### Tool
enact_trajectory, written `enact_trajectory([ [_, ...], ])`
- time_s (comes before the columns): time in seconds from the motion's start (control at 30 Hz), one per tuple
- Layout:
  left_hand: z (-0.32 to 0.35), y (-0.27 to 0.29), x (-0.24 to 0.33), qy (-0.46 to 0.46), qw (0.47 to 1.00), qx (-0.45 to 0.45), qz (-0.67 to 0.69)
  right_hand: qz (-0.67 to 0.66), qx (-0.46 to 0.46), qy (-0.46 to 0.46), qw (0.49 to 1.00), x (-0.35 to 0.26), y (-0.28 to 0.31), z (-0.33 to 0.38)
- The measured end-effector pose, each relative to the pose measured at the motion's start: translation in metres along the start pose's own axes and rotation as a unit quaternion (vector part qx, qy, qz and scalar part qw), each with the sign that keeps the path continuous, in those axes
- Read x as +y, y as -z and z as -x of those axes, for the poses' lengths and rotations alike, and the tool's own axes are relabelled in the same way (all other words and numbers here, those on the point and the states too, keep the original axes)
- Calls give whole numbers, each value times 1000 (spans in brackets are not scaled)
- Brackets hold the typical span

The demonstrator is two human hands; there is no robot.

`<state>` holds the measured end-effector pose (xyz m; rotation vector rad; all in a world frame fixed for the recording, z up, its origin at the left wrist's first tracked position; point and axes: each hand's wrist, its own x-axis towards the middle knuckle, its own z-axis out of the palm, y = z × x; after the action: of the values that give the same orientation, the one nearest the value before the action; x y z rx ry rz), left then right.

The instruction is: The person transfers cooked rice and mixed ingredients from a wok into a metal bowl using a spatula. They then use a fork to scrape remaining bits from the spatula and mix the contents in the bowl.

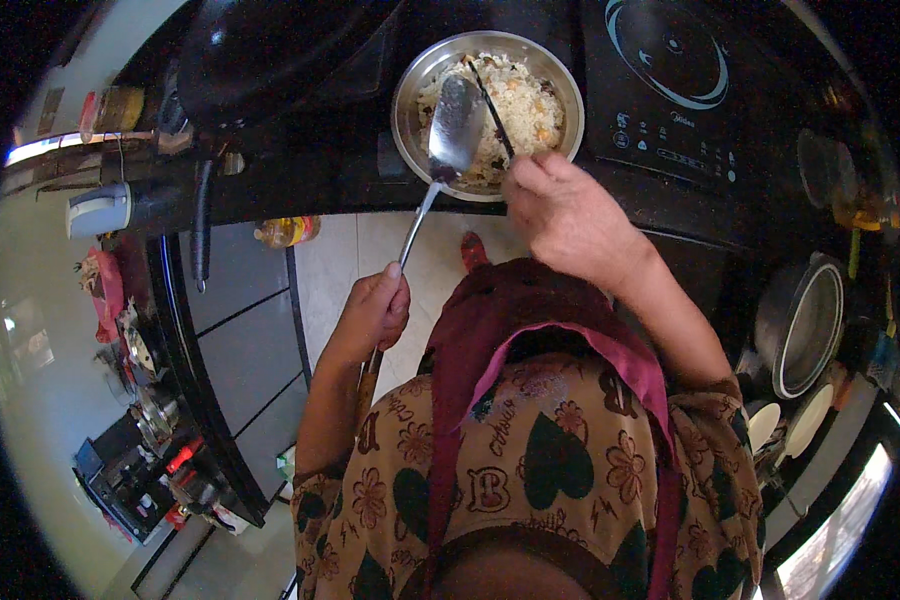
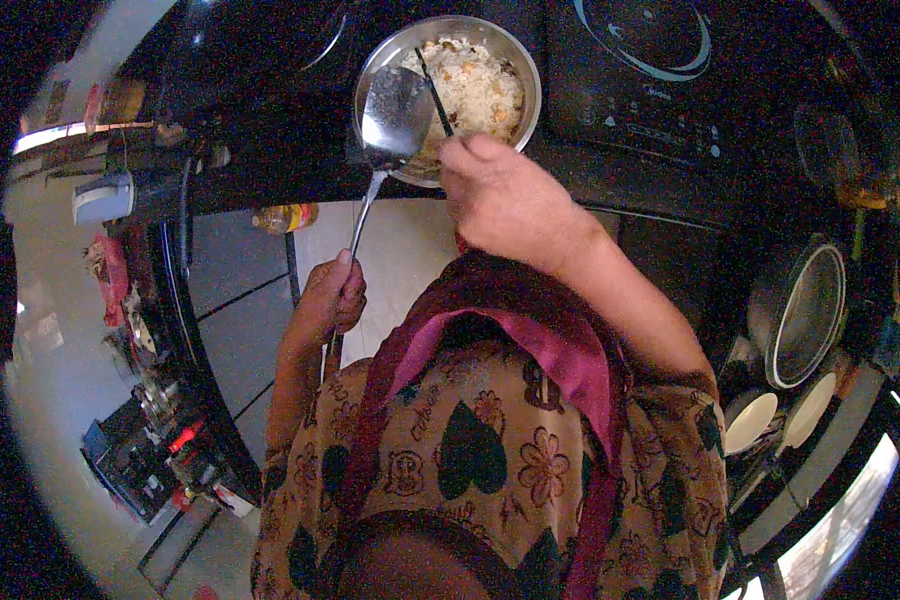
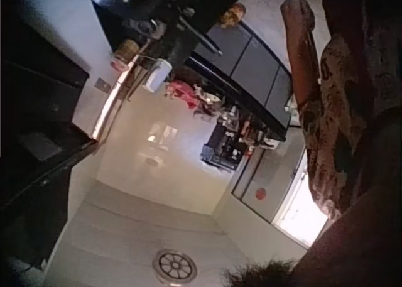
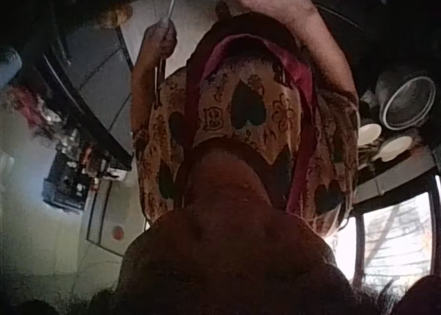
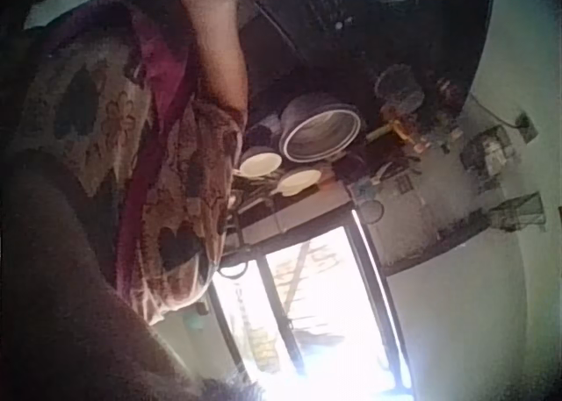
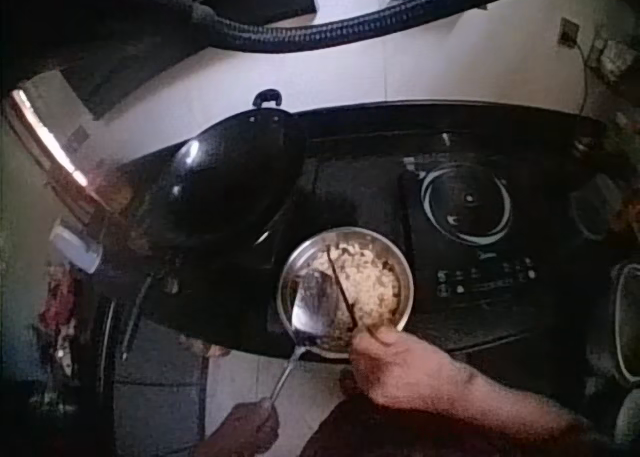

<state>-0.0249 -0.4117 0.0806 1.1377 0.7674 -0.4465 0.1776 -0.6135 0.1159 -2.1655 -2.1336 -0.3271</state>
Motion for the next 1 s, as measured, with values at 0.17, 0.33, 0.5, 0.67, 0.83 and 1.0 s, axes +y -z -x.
enact_trajectory([
  [0.17,-4,11,1,-32,999,19,2,-44,2,8,999,-10,7,18],
  [0.33,-2,10,-2,-19,1000,-10,16,-225,183,-125,949,6,-2,1],
  [0.5,-2,2,1,-24,999,-31,25,-423,293,-250,821,-12,-7,-11],
  [0.67,-4,9,-2,-7,997,-18,71,-448,264,-228,823,-13,-2,17],
  [0.83,-5,4,-1,20,996,-39,76,-506,334,-303,735,-6,-9,-8],
  [1.0,-7,1,-2,2,996,-45,78,-508,294,-283,759,-14,2,7],
])
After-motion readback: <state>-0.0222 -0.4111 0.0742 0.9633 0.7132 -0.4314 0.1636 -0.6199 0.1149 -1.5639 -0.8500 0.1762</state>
